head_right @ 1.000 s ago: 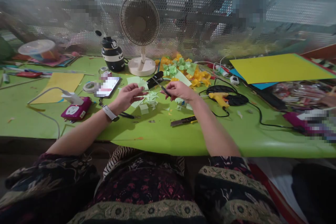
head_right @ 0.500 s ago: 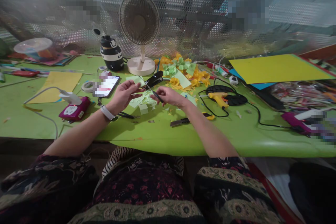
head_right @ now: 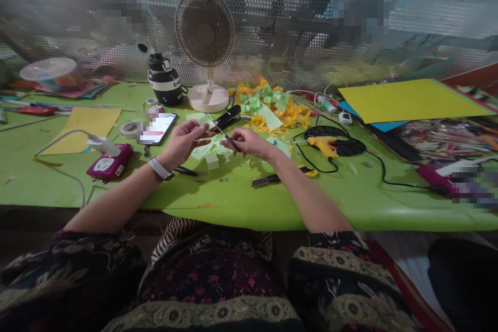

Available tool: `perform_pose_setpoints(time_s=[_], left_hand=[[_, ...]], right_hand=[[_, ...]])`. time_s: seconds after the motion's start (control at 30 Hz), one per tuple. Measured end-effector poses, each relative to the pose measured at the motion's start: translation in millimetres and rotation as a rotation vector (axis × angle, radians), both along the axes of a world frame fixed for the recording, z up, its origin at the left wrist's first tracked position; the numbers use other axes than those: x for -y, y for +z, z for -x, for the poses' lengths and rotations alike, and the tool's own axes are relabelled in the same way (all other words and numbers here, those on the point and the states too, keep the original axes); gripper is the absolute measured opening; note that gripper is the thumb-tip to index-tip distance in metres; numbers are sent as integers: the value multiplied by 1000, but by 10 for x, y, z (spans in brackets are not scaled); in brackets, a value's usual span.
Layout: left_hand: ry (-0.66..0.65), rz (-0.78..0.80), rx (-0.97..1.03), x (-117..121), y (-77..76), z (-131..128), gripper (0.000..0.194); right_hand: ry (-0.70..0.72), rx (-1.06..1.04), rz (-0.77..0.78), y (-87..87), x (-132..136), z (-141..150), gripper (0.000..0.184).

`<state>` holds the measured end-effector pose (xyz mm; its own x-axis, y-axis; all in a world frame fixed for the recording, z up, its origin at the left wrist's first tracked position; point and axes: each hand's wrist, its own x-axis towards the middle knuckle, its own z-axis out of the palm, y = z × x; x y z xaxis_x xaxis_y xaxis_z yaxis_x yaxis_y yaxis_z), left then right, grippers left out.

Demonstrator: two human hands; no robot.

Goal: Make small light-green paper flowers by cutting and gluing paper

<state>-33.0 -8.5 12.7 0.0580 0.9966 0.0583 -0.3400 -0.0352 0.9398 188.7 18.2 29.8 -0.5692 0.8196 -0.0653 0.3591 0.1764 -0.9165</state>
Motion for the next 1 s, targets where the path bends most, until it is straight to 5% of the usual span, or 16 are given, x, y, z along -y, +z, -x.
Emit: perform_pose_setpoints(time_s=[1.0], left_hand=[[30,43,17,-8,39,59,23]], right_hand=[[-62,50,-51,72,46,20,57]])
